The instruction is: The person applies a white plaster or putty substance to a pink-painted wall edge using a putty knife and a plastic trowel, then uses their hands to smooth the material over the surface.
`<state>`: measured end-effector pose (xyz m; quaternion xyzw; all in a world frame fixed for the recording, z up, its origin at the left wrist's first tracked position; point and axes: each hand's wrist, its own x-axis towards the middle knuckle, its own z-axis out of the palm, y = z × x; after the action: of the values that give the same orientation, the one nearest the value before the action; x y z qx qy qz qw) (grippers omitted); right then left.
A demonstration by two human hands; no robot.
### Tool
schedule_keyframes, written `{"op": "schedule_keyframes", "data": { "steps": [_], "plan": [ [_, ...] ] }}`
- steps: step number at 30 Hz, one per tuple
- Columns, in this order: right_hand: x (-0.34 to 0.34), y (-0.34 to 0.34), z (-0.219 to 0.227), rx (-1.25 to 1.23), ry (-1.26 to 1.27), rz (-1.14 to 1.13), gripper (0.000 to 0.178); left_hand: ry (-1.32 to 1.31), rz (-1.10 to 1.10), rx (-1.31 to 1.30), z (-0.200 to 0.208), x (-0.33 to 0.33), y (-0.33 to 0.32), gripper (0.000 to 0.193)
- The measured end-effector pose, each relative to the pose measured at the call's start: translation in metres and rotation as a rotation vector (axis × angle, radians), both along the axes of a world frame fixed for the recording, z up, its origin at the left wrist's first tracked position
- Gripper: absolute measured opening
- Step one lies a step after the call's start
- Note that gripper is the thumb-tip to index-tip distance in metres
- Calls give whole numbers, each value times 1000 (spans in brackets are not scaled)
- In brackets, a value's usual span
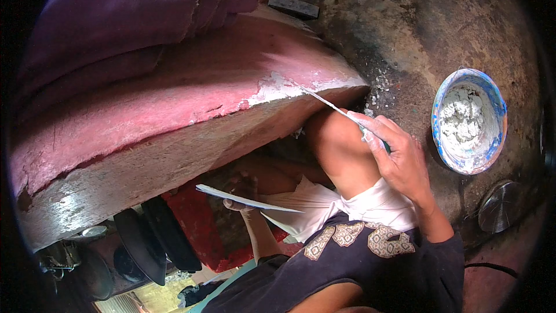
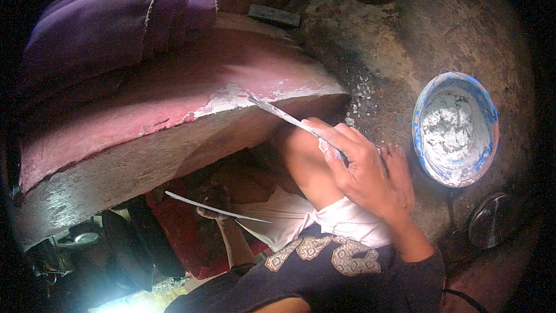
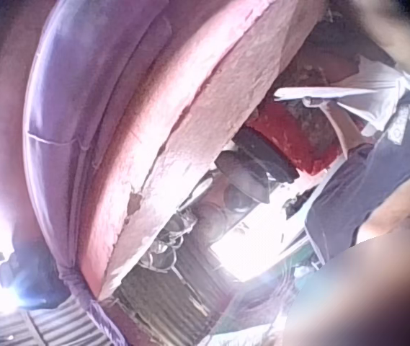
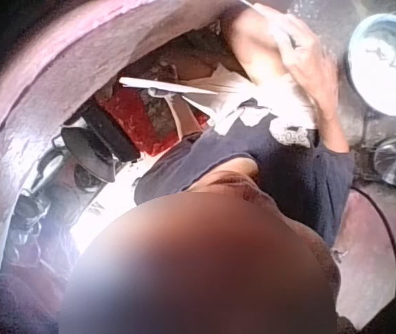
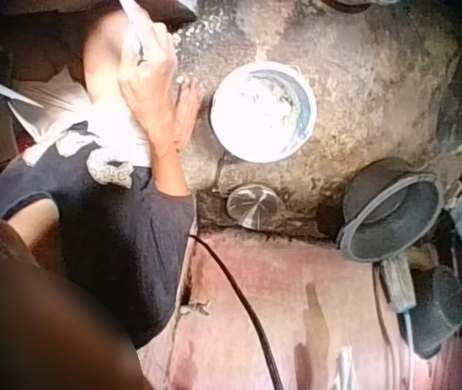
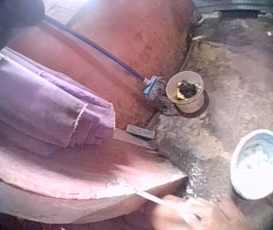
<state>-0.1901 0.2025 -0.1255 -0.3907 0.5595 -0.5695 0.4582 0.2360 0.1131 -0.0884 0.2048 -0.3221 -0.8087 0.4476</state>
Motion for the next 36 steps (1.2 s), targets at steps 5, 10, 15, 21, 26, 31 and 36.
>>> {"op": "schedule_keyframes", "data": {
  "steps": [5,10,15,21,26,31,36],
  "plan": [
    [-2,-4,-2,-40,54,19,39,-34,9,0,-4,5,0,58],
    [-3,-5,2,-79,26,12,39,-95,17,-17,-3,5,-1,58],
    [-1,-11,5,-97,11,-18,37,-85,71,28,-4,0,3,59],
    [-5,-9,4,-55,-34,43,37,-108,78,-18,-7,-2,3,60],
    [-3,-2,4,-52,5,-20,35,-109,60,-25,-9,0,1,56],
    [-2,0,4,-38,32,-6,31,-87,31,-65,-11,2,-1,50],
    [-1,-2,3,-44,62,-13,31,-159,85,62,-6,6,1,41]
  ]
}}
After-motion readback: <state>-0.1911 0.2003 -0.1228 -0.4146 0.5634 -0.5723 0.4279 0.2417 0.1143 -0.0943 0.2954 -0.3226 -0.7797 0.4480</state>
